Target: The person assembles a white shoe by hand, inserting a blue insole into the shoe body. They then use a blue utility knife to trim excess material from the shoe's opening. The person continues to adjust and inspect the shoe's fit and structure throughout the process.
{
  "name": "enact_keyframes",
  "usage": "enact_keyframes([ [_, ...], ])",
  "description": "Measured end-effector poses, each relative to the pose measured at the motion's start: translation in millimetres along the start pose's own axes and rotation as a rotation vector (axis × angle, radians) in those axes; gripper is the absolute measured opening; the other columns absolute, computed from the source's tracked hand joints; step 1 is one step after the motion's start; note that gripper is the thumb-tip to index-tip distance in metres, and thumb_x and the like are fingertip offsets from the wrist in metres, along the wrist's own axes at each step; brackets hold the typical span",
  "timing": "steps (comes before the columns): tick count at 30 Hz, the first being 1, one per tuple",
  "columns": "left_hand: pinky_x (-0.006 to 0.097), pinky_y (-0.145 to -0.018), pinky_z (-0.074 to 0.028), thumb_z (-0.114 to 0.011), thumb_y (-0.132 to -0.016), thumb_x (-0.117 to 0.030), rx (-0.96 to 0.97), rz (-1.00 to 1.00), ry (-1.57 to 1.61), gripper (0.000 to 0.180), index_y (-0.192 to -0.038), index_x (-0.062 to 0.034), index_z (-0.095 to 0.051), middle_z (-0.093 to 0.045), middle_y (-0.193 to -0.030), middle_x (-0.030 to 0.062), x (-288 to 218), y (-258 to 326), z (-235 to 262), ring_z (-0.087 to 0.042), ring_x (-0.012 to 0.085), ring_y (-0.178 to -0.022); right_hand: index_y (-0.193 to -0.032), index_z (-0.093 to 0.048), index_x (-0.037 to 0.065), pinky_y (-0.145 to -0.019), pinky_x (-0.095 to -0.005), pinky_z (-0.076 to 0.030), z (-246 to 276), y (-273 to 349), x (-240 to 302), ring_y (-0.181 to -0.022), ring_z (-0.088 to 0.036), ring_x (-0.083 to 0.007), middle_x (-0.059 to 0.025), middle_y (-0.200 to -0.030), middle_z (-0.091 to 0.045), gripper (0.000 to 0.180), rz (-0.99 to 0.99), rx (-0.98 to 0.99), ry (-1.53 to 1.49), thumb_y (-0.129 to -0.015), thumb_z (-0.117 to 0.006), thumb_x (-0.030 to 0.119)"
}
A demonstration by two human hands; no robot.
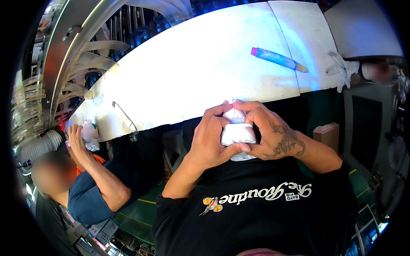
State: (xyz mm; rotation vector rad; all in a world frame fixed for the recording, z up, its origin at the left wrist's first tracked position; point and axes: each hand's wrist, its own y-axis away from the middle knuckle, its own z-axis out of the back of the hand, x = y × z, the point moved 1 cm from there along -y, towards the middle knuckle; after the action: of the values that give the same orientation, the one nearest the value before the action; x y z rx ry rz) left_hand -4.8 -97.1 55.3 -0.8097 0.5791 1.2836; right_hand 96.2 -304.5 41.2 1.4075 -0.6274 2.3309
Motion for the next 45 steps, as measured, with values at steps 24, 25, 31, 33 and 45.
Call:
enact_keyframes([
  [24,0.041,-0.098,-0.058,-0.105,-0.067,-0.020,0.040,0.348,0.473,0.049,-0.093,-0.0055,-0.066,-0.067,-0.115,0.0157,18.1,-27.8,0.7,-0.062,0.0287,-0.107,-0.105,-0.056,0.002,-0.078,-0.0400,-0.057,28.8,-52.6,-5.6,-0.102,-0.063,-0.0286,-0.0149,-0.129,-0.053,0.047,-0.276,0.199,-0.235,-0.077,-0.093,0.010],
  [25,0.041,-0.098,-0.057,-0.105,-0.067,-0.021,0.039,0.380,0.506,0.049,-0.092,-0.0057,-0.066,-0.065,-0.121,0.0169,19.0,-27.3,0.5,-0.062,0.0279,-0.108,-0.104,-0.056,0.002,-0.078,-0.0400,-0.057,31.5,-54.7,-5.9,-0.102,-0.063,-0.0281,-0.0145,-0.129,-0.053,0.047,-0.284,0.206,-0.241,-0.077,-0.094,0.010],
  [31,0.043,-0.102,-0.057,-0.110,-0.063,-0.032,-0.087,0.414,0.528,0.052,-0.083,-0.0060,-0.069,-0.035,-0.167,0.0269,26.2,-19.4,-4.5,-0.065,0.0262,-0.116,-0.122,-0.053,0.002,-0.105,-0.0422,-0.060,31.4,-50.1,-10.6,-0.121,-0.064,-0.0255,-0.0143,-0.132,-0.056,0.069,-0.657,0.274,-0.506,-0.077,-0.101,0.024],
  [33,0.043,-0.103,-0.058,-0.110,-0.062,-0.031,-0.171,0.450,0.532,0.052,-0.081,-0.0061,-0.069,-0.036,-0.167,0.0283,24.1,-12.7,-7.3,-0.068,0.0289,-0.119,-0.131,-0.050,0.004,-0.107,-0.0438,-0.060,27.6,-49.4,-9.4,-0.124,-0.063,-0.0238,-0.0132,-0.133,-0.056,0.081,-0.672,0.266,-0.451,-0.075,-0.104,0.029],
  [45,0.040,-0.105,-0.058,-0.097,-0.081,-0.025,0.002,0.752,0.670,0.092,-0.154,0.0065,-0.051,-0.065,-0.144,0.0225,12.6,-16.1,-4.7,-0.070,0.0283,-0.124,-0.157,-0.042,0.000,-0.106,-0.0439,-0.058,18.3,-48.1,-11.8,-0.127,-0.067,-0.0342,-0.0220,-0.141,-0.060,0.110,-0.665,0.251,-0.399,-0.068,-0.100,0.024],
])
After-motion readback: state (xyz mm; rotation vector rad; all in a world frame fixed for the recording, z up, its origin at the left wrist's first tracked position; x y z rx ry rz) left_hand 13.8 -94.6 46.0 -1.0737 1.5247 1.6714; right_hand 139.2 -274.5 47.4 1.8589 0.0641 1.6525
